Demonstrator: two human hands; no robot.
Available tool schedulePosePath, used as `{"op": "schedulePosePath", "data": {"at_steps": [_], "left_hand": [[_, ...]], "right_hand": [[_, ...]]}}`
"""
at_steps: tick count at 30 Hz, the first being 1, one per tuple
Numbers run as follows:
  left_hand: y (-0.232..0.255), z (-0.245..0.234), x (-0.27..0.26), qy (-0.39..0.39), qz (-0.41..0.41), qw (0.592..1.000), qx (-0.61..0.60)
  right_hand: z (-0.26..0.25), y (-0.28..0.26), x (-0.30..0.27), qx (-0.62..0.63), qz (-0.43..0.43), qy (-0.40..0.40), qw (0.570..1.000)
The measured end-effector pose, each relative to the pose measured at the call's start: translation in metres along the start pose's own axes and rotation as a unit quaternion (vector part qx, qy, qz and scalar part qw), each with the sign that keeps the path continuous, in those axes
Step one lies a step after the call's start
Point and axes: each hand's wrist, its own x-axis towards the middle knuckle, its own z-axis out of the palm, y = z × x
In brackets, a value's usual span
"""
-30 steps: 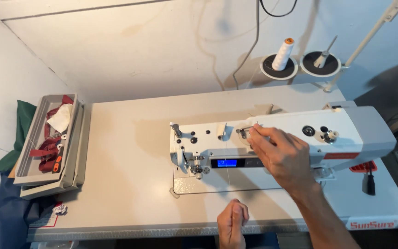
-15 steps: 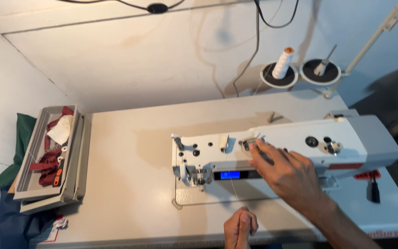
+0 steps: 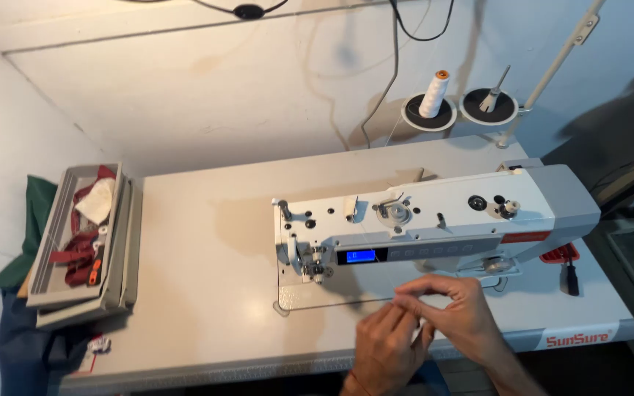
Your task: The recorder threads a spool of white thread through an industrial sewing machine.
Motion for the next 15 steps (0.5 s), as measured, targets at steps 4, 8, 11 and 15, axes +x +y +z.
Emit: {"op": "schedulePosePath", "data": {"at_steps": [4,8,11,15], "left_hand": [[0.003,-0.042,0.008,0.079,0.080,0.993,0.022],[-0.004,-0.050,0.055,0.041,0.046,0.996,-0.059],[-0.021,-0.034,0.066,-0.030,-0.013,0.996,-0.078],[-0.029,-0.030,0.081,0.065,-0.022,0.997,-0.023]], "right_hand": [[-0.010,-0.032,-0.002,-0.085,-0.044,0.025,0.995],[-0.026,-0.053,0.011,-0.152,-0.073,-0.020,0.985],[-0.035,-0.075,0.021,-0.204,-0.118,-0.014,0.972],[-0.048,-0.078,0.056,-0.188,-0.120,0.050,0.973]]}}
